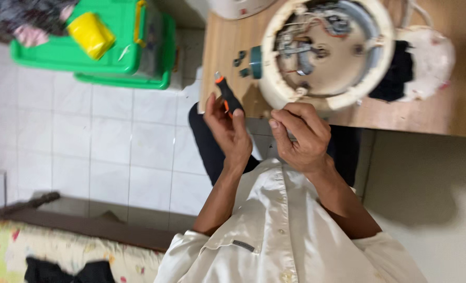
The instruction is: The person repairs a disassembled rice cooker base on a table, working on its internal wiring and components by hand, then uses a screwdriver to unscrew and tighten screws and reattach the round base cover, aligning it and driving screws to secure it back onto the cooker body.
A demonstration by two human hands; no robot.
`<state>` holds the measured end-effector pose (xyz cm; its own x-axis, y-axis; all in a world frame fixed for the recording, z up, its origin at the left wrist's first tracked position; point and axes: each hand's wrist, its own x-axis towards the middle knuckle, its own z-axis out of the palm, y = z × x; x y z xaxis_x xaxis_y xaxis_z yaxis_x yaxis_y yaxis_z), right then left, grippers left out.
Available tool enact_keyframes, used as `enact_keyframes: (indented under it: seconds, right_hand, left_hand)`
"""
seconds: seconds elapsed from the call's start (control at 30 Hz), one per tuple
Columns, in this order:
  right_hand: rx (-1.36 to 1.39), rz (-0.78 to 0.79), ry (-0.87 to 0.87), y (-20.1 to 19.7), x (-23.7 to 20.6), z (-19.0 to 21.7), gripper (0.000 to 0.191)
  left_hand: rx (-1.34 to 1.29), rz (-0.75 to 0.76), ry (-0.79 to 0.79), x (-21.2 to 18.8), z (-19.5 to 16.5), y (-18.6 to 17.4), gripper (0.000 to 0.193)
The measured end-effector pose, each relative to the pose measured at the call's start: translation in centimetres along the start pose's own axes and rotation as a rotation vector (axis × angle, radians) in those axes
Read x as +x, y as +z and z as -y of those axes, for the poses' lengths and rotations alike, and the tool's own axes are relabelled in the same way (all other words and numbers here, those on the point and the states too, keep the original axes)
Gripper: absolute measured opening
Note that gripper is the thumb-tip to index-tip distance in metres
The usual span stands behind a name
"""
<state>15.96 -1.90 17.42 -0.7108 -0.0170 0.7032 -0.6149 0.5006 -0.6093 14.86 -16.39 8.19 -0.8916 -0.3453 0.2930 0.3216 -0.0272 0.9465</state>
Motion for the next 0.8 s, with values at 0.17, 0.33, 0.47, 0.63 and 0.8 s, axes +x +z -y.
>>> enact_keyframes:
  seconds: [0.17,0.33,0.47,0.63,0.8]
  right_hand:
    - [-0.030,-0.144,0.088,-5.1,-1.0,-1.2,0.015]
    - [-0.039,-0.243,0.226,-10.4,-2.4,-4.7,0.015]
    - [-0.226,-0.315,0.351,-14.6,-4.1,-9.2,0.015]
    - [-0.467,-0.121,0.561,-19.7,-5.8,-18.2,0.023]
    - [-0.625,0.107,0.717,-20.4,-7.2,-25.1,0.014]
  left_hand:
    - [-0.024,0.165,0.077,-3.6,-4.3,3.2,0.066]
    - [-0.075,0.500,0.231,-5.0,-4.6,10.5,0.069]
    - [-0.046,0.568,0.206,-5.4,-3.6,17.1,0.068]
    - [-0.010,0.530,0.251,-5.9,-2.7,23.1,0.063]
    - [0.008,0.511,0.253,-5.6,-1.7,25.4,0.058]
